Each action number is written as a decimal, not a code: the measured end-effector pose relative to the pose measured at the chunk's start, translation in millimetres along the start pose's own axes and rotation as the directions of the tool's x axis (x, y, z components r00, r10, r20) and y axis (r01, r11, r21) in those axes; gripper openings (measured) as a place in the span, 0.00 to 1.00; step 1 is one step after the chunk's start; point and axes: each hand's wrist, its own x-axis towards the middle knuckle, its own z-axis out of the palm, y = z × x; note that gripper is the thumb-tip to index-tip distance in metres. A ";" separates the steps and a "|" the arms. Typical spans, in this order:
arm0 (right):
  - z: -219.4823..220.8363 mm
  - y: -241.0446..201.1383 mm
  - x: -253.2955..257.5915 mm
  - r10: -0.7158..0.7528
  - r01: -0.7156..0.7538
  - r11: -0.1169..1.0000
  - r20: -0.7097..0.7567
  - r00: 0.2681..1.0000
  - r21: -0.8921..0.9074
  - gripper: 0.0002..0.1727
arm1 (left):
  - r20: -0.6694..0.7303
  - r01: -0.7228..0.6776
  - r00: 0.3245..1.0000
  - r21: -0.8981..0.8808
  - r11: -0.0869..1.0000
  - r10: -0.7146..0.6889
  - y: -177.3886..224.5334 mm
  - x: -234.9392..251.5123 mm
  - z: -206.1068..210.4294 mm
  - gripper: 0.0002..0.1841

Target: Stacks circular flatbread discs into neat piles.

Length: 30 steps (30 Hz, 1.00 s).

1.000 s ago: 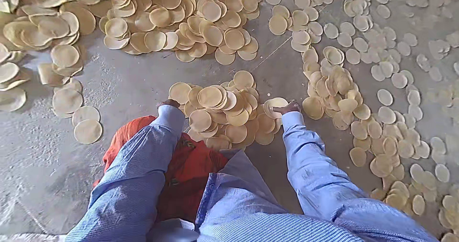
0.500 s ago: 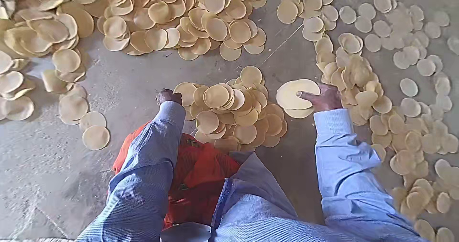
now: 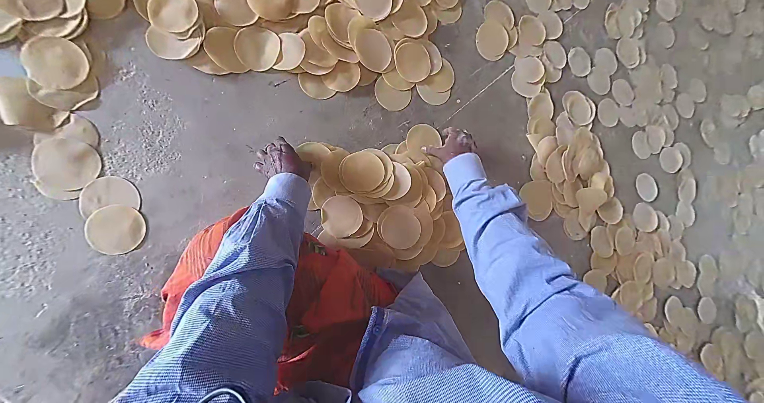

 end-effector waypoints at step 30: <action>0.0 41.8 -93.7 -0.185 0.198 0.944 -0.073 0.980 0.264 0.16 | -0.050 -0.136 0.955 -0.949 0.283 0.292 -11.3 -101.0 -5.6 0.21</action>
